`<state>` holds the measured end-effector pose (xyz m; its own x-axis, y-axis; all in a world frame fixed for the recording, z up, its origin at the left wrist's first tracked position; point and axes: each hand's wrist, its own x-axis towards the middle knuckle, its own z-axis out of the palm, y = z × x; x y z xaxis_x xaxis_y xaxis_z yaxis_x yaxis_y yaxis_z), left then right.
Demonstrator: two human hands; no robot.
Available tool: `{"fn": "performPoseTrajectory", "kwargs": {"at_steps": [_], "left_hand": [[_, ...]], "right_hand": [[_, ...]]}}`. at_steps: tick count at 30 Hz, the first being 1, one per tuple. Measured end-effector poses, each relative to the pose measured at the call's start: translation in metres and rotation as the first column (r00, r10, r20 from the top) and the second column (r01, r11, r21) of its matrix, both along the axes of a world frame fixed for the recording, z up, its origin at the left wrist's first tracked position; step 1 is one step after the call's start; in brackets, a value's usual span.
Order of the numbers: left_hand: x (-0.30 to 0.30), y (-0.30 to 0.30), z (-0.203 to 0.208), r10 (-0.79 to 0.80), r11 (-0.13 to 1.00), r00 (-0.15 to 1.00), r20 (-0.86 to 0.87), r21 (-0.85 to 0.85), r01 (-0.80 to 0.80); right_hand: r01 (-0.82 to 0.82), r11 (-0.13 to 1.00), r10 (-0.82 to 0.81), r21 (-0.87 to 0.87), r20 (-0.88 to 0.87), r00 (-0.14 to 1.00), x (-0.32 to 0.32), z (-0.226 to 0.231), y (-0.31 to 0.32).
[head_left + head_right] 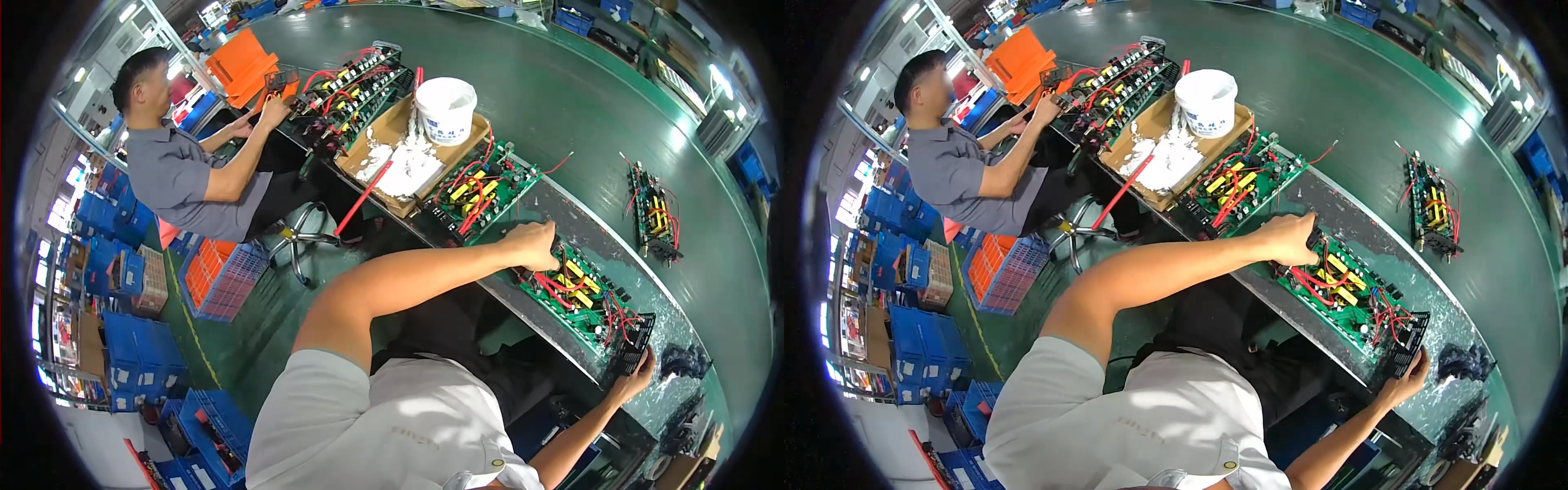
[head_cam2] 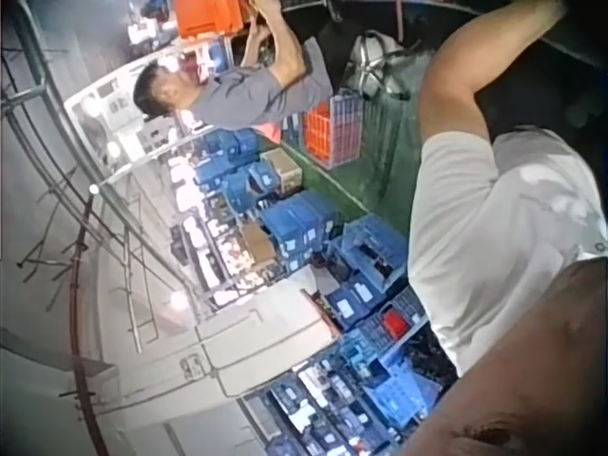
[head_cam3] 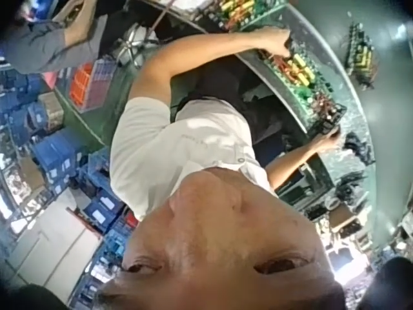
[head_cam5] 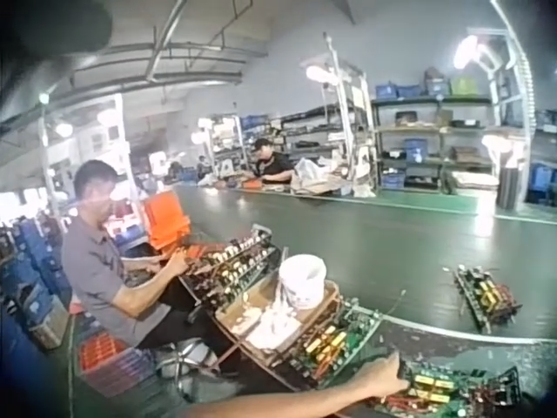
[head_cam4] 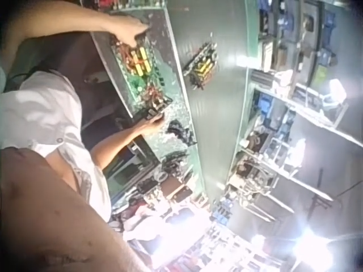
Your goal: Assembling components and protective plastic housings onto printed circuit boards at a factory workstation.
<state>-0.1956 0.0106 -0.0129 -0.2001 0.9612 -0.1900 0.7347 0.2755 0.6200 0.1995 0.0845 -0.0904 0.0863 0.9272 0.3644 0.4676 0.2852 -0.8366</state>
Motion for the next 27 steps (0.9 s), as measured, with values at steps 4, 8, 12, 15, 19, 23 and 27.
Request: {"fn": "performPoseTrajectory", "kwargs": {"at_steps": [4,8,12,15,19,23,27], "left_hand": [[-0.009,0.008,0.023,-0.053,0.996,0.997,0.051,-0.075,0.057],[-0.075,-0.018,-0.002,0.033,0.997,0.996,0.081,0.065,-0.038],[-0.076,-0.009,0.003,-0.017,0.999,0.986,0.164,0.049,0.010],[-0.079,-0.009,0.003,-0.014,1.000,0.986,0.166,0.011,0.012],[-0.099,-0.029,0.016,-0.007,0.989,0.993,0.122,0.147,-0.011],[-0.116,-0.045,0.066,-0.029,0.991,0.977,0.210,0.131,0.001],[-0.130,-0.078,0.116,0.017,0.955,0.965,0.263,0.281,-0.093]], "right_hand": [[0.114,0.989,-0.130,0.094,0.189,0.973,0.000,-0.002,-0.012],[0.066,0.994,-0.081,0.085,0.183,0.980,-0.086,0.028,-0.010],[0.094,0.996,-0.094,0.003,0.028,0.995,-0.080,0.030,-0.015],[0.005,0.994,0.009,-0.112,0.120,0.993,-0.086,0.064,0.008],[-0.212,0.970,0.227,-0.123,0.128,0.966,-0.142,0.107,0.114],[-0.264,0.870,0.386,-0.417,0.242,0.890,-0.179,0.109,0.226],[-0.304,0.802,0.508,-0.514,0.321,0.799,-0.210,0.090,0.299]]}}
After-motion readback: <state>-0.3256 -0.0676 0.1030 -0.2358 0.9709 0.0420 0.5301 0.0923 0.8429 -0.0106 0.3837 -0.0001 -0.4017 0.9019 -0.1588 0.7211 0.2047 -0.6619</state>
